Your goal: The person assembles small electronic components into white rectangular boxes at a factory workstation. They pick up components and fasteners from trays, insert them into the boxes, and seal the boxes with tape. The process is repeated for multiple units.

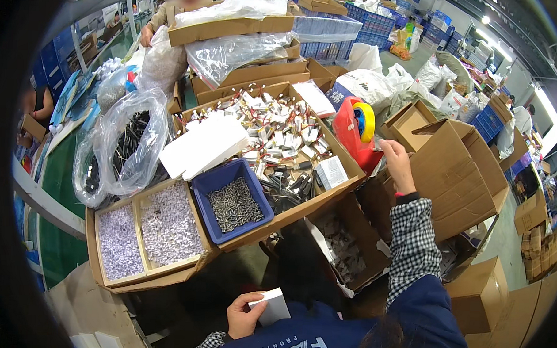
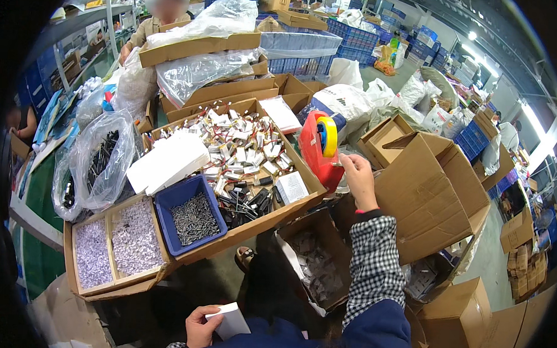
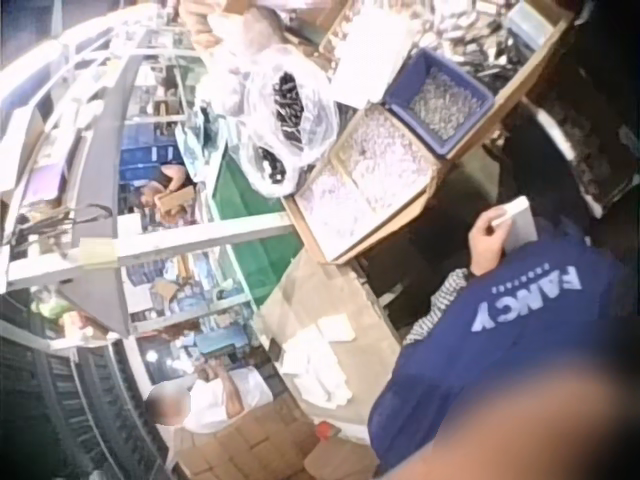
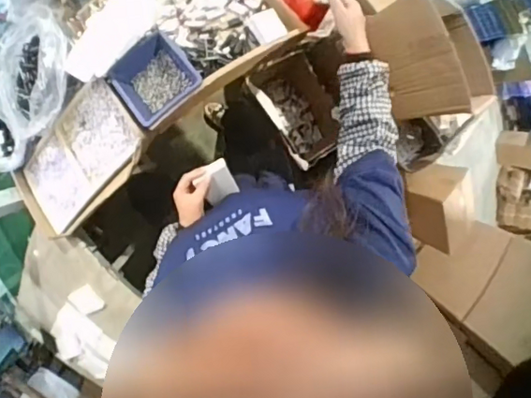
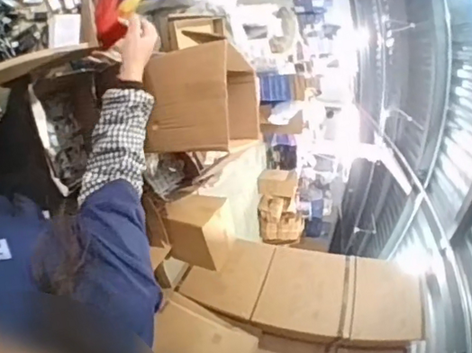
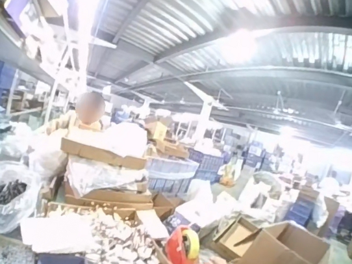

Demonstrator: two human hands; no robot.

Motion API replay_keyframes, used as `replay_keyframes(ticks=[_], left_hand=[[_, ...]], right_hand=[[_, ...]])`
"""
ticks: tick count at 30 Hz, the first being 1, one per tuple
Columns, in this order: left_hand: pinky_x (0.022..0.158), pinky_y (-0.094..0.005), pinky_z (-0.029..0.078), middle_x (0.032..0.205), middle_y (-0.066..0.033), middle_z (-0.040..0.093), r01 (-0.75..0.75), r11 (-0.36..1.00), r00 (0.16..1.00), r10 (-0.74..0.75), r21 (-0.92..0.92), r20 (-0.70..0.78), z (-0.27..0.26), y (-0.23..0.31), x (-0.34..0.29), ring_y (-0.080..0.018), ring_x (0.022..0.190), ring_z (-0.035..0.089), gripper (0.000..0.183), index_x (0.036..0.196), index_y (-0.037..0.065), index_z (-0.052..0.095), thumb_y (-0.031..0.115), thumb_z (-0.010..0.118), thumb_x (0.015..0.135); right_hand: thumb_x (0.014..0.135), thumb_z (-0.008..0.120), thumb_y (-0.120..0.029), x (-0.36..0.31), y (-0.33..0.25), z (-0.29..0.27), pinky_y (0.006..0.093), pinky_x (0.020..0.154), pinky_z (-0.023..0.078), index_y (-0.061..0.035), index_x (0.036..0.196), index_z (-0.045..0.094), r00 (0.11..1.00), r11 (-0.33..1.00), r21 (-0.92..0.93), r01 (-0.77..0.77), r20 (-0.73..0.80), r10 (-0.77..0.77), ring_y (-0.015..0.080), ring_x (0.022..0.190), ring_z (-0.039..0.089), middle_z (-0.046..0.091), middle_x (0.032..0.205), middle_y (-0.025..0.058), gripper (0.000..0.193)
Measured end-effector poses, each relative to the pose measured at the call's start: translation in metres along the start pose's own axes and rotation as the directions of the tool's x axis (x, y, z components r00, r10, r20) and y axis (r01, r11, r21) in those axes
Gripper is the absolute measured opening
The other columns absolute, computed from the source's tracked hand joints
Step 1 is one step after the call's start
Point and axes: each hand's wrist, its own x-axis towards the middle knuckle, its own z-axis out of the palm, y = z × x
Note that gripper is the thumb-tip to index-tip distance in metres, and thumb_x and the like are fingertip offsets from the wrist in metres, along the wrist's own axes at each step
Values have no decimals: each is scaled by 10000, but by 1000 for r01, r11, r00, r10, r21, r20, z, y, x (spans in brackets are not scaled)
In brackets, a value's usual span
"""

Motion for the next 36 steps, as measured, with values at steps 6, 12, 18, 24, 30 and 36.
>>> replay_keyframes(ticks=[6,12,18,24,30,36], left_hand=[[805,-275,488,987,-100,670,21,999,1000,-20,43,-18,-1,2,-4,-146,899,617,166,932,13,655,-36,691,777],[805,-276,488,990,-101,669,-23,999,1000,23,25,1,-1,-1,-4,-143,894,617,171,939,11,651,-41,686,780],[782,-270,488,991,-101,669,32,999,999,-32,-21,-44,1,0,-6,-138,875,611,165,930,13,644,-47,682,780],[763,-255,484,990,-104,672,-3,1000,999,3,4,-43,6,9,-5,-130,857,608,160,923,16,643,-51,675,781],[776,-265,486,993,-108,671,15,1000,999,-14,18,-34,7,9,-5,-139,871,611,161,923,15,643,-46,681,779],[793,-270,486,995,-114,670,19,999,999,-17,49,-45,1,-3,-4,-144,878,612,159,929,11,641,-42,681,785]], right_hand=[[864,633,-174,-1,-9,1,225,751,435,8,895,665,988,935,317,-157,35,153,71,801,565,638,838,0,188],[859,667,-200,-3,-36,-1,206,752,433,-9,918,660,972,869,435,-236,95,217,66,795,573,643,863,-3,200],[858,676,-297,-9,-48,-7,203,660,335,-74,877,666,974,858,471,-205,10,227,34,715,473,610,814,-37,224],[908,614,-295,-51,-23,-16,209,697,401,-94,896,651,932,746,575,-336,87,352,48,778,536,614,839,-33,205],[908,618,-289,-65,-3,-8,220,746,434,-94,935,629,927,708,605,-365,167,336,65,807,570,629,866,-19,197],[919,605,-245,-65,14,11,247,766,452,-73,908,595,955,632,726,-270,116,274,97,811,574,631,869,17,172]])
